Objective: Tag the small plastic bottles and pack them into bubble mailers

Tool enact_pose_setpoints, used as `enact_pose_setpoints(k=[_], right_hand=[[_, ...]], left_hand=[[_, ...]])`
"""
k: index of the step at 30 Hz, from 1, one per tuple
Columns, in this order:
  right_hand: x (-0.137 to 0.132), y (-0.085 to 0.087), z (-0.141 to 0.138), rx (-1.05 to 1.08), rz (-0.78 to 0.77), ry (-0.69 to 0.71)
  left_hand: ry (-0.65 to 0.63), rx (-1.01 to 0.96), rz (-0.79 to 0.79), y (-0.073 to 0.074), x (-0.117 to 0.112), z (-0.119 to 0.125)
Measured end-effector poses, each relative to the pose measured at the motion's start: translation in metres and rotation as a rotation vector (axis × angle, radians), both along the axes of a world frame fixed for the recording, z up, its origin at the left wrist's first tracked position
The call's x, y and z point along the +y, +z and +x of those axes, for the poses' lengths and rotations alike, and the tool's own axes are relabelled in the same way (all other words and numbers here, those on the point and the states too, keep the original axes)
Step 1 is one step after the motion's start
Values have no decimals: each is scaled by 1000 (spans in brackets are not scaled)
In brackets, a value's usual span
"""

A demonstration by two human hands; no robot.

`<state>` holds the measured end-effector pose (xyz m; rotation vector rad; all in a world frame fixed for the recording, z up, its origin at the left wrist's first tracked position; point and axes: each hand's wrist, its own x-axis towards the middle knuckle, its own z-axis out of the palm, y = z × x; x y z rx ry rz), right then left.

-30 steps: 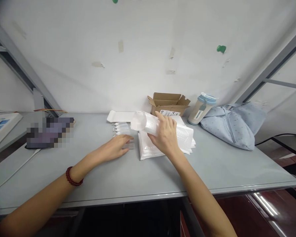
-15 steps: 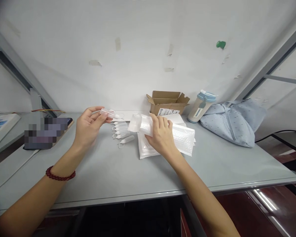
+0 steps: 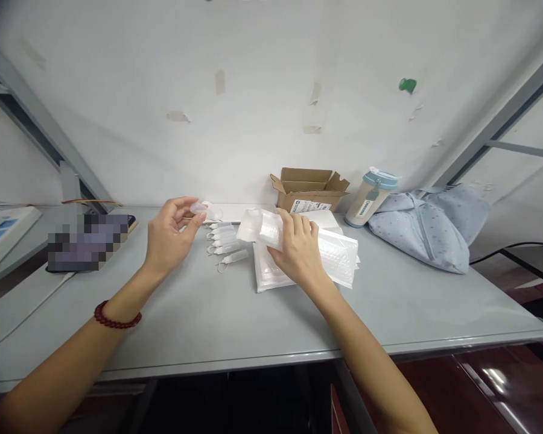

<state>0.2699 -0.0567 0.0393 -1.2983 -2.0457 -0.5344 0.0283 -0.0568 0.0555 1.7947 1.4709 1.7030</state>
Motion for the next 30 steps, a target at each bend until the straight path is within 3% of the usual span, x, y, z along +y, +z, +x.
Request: enact_pose_setpoints(k=[11,22,26,28,30], right_hand=[[0,0,0,18,1,5],[2,-3,-2,-1,13,29],[0,-3,-4,26,2,76],[-1,-2,-3,33,4,112],[0,-2,-1,32,27,140]], left_hand=[[27,-70,30,-2,7,-4],[-142,-279,154,10,-15,13],[-206,-283,107,-1,-23,32],[-250,-200,53,-13,-25,43],[-321,-60,110,-26,-27,51]])
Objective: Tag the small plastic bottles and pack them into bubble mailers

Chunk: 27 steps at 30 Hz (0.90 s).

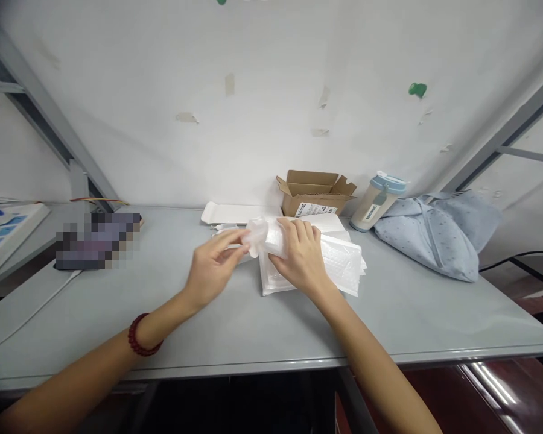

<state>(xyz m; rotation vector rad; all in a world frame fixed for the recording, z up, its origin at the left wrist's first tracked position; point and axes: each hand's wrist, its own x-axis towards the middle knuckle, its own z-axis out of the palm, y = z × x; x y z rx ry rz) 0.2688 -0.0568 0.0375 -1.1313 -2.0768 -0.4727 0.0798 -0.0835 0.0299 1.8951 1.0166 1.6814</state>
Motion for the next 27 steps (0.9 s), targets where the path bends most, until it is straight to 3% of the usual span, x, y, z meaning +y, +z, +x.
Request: enact_pose_setpoints(k=[5,18,23,27], right_hand=[[2,4,7,-54,22,64],[1,6,7,-94,97,330],[-2,6,3,-104,99,341],[-4,7,2,-97,90,333]], left_hand=[[10,233,236,-13,-3,7],[63,241,197,-9,-9,9],[78,184,229,-6,-7,4],[231,112,129,2,-5,-1]])
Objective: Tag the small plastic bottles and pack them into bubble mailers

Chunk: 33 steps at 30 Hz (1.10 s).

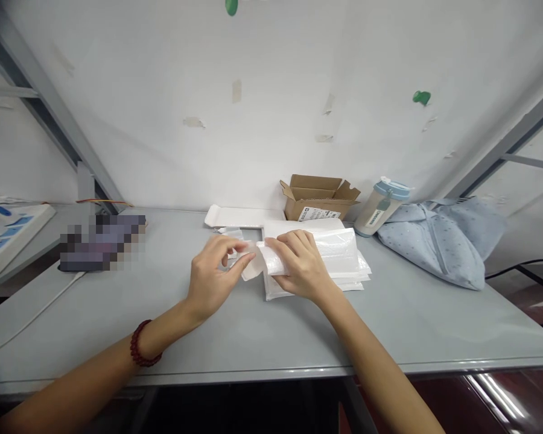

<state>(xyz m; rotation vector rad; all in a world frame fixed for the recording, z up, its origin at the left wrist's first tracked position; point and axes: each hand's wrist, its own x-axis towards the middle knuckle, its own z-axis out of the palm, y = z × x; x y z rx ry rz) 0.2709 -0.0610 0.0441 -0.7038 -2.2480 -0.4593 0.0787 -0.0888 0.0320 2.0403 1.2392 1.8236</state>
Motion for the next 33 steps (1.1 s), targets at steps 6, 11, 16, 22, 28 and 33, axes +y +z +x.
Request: enact_pose_setpoints(k=[6,11,16,22,28,33], right_hand=[[-8,-3,-11,5,71,83],[-17,-7,-20,-77,107,114],[-17,-8,-19,-88,213,-73],[-6,-8,-13,-60,216,-160],[-5,-9,-11,-75,247,-88],[-10,-8,-16,-43,277,-44]], left_hand=[[-340,-110,-618,16,1,-5],[-251,-125,-680,14,-2,-1],[-316,-453,-787,18,5,-7],[-498,-606,-869,27,9,-18],[-412,-435,-864,19,6,-13],[-485,-387,-819,21,4,-12]])
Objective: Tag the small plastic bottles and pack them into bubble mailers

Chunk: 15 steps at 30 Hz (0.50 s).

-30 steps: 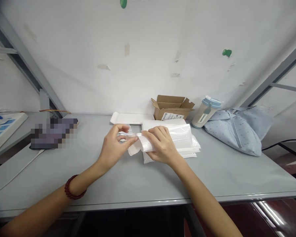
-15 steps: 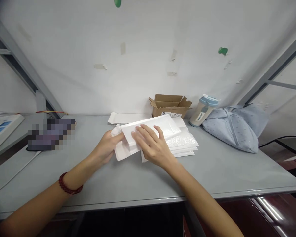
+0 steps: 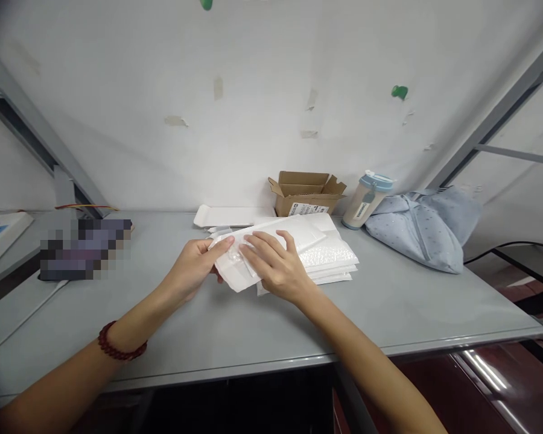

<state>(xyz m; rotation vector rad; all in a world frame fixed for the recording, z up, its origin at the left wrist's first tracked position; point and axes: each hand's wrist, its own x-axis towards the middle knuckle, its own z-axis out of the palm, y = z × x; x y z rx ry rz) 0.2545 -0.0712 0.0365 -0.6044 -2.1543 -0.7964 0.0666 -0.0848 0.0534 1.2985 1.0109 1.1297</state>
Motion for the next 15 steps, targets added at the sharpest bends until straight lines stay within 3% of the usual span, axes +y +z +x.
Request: enact_pose_setpoints(k=[4,7,11,15], right_hand=[[-1,4,1,71,8,10],[-1,6,3,95,30,18],[0,5,3,52,39,27],[3,-1,3,26,73,83]], left_hand=[[-13,-20,103,8,-6,0],[62,41,301,5,-12,3],[256,317,767,-10,-13,7],[319,640,1178,-24,-4,9]])
